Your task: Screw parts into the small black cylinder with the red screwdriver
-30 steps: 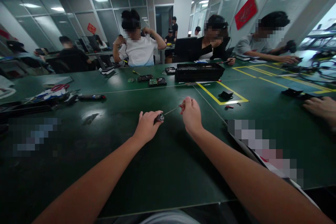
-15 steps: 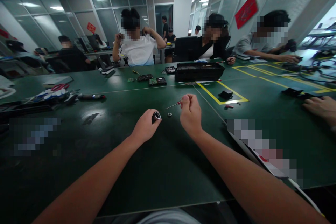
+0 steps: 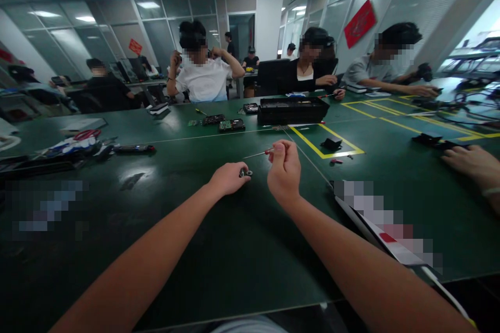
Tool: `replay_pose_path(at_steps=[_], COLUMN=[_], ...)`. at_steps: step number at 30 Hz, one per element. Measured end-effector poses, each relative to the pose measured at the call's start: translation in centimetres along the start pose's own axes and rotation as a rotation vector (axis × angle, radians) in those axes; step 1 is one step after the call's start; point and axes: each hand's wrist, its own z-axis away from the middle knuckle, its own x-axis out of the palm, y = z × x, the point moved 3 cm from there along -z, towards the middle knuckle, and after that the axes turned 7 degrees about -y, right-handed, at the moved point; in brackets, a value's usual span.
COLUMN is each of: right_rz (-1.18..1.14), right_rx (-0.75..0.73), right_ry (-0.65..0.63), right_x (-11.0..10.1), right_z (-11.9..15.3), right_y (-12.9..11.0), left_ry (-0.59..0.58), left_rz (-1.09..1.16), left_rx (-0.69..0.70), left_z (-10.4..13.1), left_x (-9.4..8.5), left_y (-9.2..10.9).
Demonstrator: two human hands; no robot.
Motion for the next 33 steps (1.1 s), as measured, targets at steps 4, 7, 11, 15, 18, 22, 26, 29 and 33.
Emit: replay_pose_path(at_steps=[4, 7, 11, 15, 18, 22, 26, 29, 33], right_rz=[0.003, 0.021, 0.032, 0.025, 0.021, 0.005, -0.002, -0.004, 0.015], right_rx=[0.012, 0.006, 0.022, 0.035, 0.042, 0.061, 0.068, 0.063, 0.064], right_ry=[-0.012, -0.031, -0.045, -0.067, -0.081, -0.088, -0.097, -0.104, -0.114], right_x=[0.1, 0.2, 0.2, 0.2, 0.3, 0.4, 0.5, 0.5, 0.4], right_z=[0.0, 0.0, 0.1, 0.3, 0.3, 0.3, 0.3, 0.3, 0.3], right_y=[0.0, -0.3, -0.4, -0.2, -0.2, -0.1, 0.1, 0.2, 0.3], left_ry=[-0.047, -0.074, -0.034, 0.018, -0.009, 0.015, 0.033, 0.102, 0.310], left_rz=[-0.071, -0.065, 0.016, 0.248, 0.442, 0.592, 0.867, 1.083, 1.290], left_rx=[0.034, 0.060, 0.067, 0.049, -0.008, -0.013, -0.043, -0.070, -0.206], left_z=[-2.0, -2.3, -1.4, -0.2, 1.0, 3.0, 5.2, 7.1, 10.4], left_x=[0.4, 0.3, 0.1, -0.2, -0.7, -2.0, -3.1, -3.8, -5.0], left_y=[0.5, 0.7, -0.2, -2.8, -4.6, -5.8, -6.6, -7.4, -9.0])
